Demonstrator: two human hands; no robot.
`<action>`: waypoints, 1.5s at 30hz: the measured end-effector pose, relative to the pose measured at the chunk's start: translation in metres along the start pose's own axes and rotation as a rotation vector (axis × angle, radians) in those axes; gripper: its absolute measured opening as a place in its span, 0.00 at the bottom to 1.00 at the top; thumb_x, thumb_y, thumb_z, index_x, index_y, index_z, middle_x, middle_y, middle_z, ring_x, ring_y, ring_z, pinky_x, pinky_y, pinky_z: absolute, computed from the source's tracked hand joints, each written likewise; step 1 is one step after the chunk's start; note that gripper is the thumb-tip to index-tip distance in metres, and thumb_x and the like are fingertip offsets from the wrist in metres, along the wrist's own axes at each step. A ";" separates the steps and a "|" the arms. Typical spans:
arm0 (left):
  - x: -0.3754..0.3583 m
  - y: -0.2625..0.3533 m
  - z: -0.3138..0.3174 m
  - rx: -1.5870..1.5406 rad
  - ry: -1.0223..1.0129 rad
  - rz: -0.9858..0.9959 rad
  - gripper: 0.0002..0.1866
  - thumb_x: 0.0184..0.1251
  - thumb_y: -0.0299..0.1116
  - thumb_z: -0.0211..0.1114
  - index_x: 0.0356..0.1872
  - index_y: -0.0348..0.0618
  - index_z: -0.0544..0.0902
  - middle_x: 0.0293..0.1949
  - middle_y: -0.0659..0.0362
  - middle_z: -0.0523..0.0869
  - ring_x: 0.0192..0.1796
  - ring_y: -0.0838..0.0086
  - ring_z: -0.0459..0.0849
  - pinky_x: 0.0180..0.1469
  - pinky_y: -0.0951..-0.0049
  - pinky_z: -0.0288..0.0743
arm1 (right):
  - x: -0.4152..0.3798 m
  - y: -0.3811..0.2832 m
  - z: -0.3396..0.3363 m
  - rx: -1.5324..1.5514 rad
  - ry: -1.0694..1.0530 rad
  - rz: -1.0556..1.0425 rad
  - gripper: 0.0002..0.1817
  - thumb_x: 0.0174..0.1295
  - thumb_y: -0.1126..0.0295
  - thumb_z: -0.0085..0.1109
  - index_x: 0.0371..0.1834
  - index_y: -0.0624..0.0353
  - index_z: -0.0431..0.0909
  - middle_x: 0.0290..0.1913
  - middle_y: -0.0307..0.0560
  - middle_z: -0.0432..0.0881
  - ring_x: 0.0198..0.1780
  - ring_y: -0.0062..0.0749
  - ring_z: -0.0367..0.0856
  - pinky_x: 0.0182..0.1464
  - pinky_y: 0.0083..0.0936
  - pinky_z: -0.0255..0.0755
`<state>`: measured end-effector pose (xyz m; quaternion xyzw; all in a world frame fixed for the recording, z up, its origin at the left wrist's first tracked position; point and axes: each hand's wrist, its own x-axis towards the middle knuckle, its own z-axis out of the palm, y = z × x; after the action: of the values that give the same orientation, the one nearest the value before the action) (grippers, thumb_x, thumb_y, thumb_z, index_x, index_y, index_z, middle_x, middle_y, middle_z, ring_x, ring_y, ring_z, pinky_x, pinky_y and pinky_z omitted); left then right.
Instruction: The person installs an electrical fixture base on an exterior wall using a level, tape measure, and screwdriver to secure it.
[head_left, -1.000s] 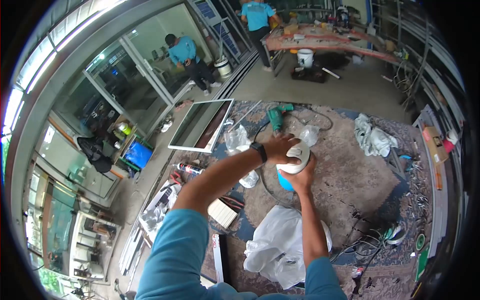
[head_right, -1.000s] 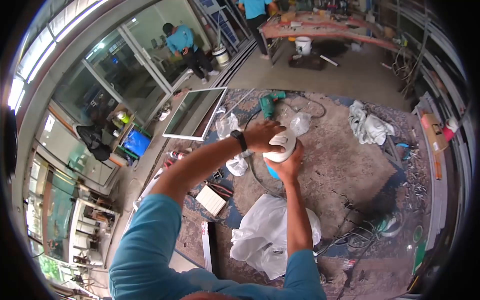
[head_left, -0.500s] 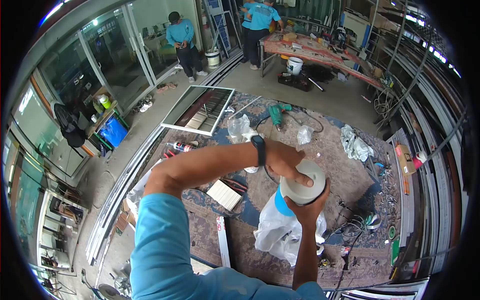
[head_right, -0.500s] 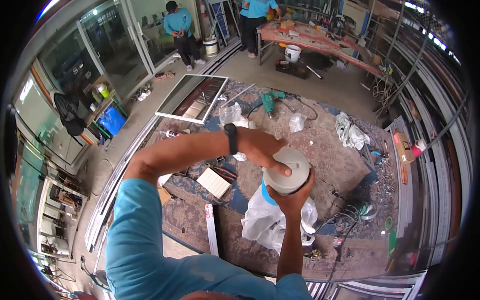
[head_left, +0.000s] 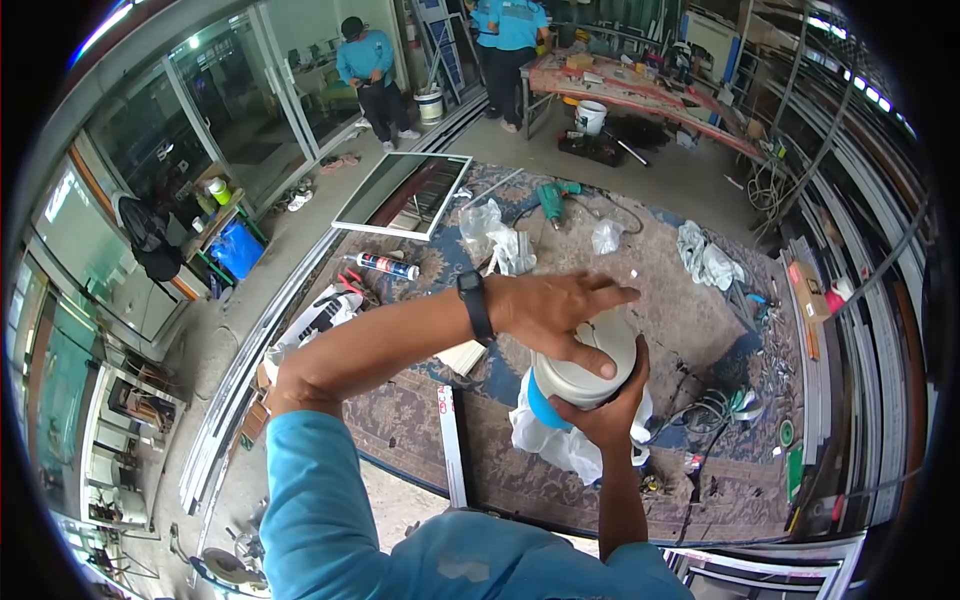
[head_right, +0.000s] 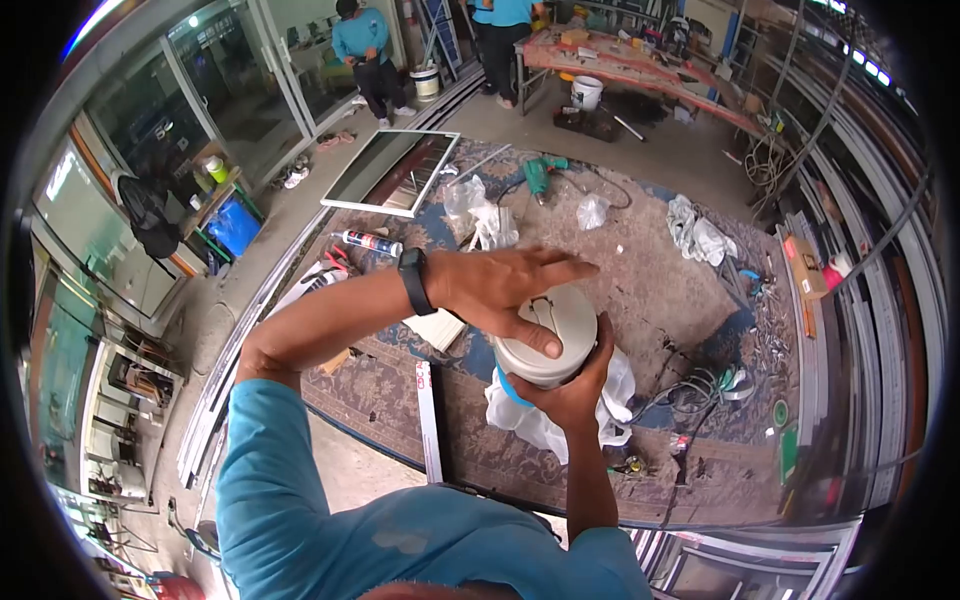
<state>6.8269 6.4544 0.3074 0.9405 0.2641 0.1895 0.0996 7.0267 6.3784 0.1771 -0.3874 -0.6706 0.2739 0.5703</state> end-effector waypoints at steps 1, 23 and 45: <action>-0.003 0.005 0.012 -0.081 0.046 0.018 0.56 0.58 0.78 0.60 0.69 0.30 0.68 0.39 0.37 0.88 0.50 0.43 0.87 0.56 0.51 0.80 | -0.002 0.000 -0.006 0.008 -0.001 -0.019 0.74 0.33 0.51 0.89 0.79 0.66 0.44 0.69 0.62 0.67 0.69 0.49 0.71 0.70 0.45 0.66; -0.039 0.084 0.140 -1.010 1.109 -0.476 0.47 0.68 0.74 0.52 0.68 0.36 0.67 0.63 0.48 0.76 0.62 0.61 0.79 0.63 0.61 0.75 | -0.015 -0.016 -0.062 -0.008 -0.050 -0.235 0.72 0.33 0.56 0.91 0.78 0.65 0.46 0.69 0.60 0.67 0.68 0.47 0.73 0.70 0.44 0.69; -0.185 0.015 0.277 -0.330 0.657 -0.943 0.31 0.65 0.39 0.76 0.61 0.32 0.72 0.56 0.46 0.78 0.55 0.58 0.80 0.55 0.62 0.77 | -0.140 0.077 -0.089 -0.134 -0.127 -0.029 0.73 0.33 0.51 0.90 0.78 0.62 0.45 0.70 0.63 0.63 0.71 0.54 0.68 0.71 0.51 0.65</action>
<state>6.8009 6.3185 0.0037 0.5860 0.6371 0.4443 0.2310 7.1361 6.2976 0.0557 -0.3969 -0.7276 0.2443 0.5034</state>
